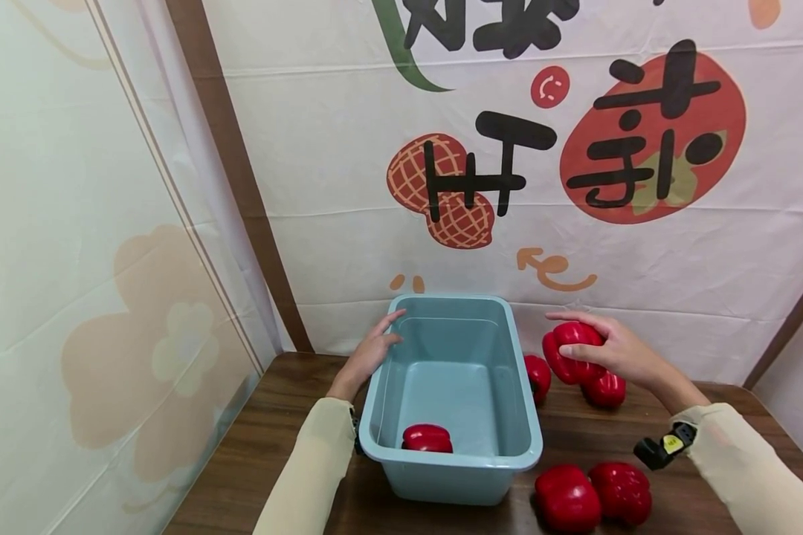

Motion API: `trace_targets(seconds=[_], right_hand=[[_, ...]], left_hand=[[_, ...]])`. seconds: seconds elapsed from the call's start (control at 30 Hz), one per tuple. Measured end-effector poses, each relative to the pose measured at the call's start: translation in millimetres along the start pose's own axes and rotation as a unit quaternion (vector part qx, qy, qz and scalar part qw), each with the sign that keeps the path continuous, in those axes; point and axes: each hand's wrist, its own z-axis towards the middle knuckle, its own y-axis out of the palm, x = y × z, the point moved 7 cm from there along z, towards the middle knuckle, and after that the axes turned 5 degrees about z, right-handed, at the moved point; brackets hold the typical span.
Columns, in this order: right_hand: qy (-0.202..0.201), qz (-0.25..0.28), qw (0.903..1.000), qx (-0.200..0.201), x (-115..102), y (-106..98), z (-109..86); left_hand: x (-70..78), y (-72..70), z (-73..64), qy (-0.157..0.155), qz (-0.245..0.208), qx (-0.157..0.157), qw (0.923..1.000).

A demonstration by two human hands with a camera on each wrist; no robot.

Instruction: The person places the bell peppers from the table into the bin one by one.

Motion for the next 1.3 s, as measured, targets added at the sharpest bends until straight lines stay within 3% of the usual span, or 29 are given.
trace_targets(seconds=[0.5, 0.9, 1.3], right_hand=[[0.003, -0.002, 1.0000, 0.002, -7.6, -0.1, 2.1], [0.001, 0.001, 1.0000, 0.000, -12.1, 0.7, 6.4], [0.011, -0.003, 0.9999, -0.003, -21.0, 6.3, 11.4]], left_hand=[[0.2, -0.5, 0.1, -0.003, 0.009, -0.006, 0.9999], [32.8, -1.5, -23.8, -0.005, 0.020, -0.018, 0.9996], [31.7, -1.8, -24.1, -0.004, 0.015, -0.022, 0.9996]])
